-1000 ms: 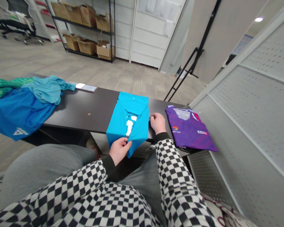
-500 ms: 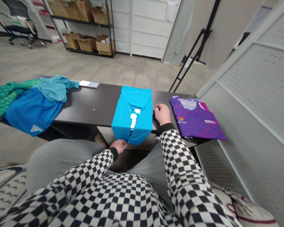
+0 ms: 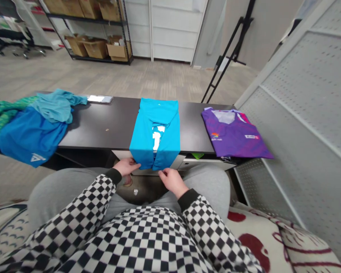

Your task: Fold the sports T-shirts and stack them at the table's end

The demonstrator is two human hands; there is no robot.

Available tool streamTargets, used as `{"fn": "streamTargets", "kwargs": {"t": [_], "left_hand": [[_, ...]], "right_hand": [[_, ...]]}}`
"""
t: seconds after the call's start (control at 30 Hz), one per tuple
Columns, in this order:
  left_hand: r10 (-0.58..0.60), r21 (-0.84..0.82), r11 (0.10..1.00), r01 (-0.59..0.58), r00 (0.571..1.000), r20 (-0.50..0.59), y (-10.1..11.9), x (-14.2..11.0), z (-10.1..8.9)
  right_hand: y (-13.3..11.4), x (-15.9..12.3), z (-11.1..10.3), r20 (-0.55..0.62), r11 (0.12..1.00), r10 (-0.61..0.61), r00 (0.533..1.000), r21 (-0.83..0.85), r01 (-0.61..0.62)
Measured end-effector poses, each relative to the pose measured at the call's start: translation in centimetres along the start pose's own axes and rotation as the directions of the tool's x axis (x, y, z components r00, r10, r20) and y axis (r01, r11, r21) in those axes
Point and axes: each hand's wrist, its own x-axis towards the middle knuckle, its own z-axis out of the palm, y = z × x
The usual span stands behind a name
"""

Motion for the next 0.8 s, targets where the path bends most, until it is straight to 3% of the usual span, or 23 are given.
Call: {"fn": "streamTargets", "kwargs": {"t": [0.13, 0.23, 0.57, 0.8], "left_hand": [[0.023, -0.008, 1.0, -0.023, 1.0, -0.021, 1.0, -0.3, 0.6], [0.007, 0.018, 1.0, -0.006, 0.999, -0.048, 1.1, -0.2, 1.1], [-0.057, -0.033, 0.998, 0.056, 0.998, -0.042, -0.4, 0.4, 1.6], [-0.073, -0.194, 0.979, 0.067, 0.997, -0.022, -0.4, 0.4, 2.5]], "right_hand": [[-1.6, 2.8, 3.9, 0.047, 0.93, 0.023, 0.999, -0.367, -0.004], [-2.6, 4.2, 5.3, 0.062, 0.876, 0.096, 0.993, -0.479, -0.055], [-1.8, 5.0, 6.4, 0.081, 0.859, 0.153, 0.985, -0.504, -0.092], [-0.3, 5.4, 6.9, 0.218, 0.874, 0.172, 0.961, -0.484, -0.047]]}}
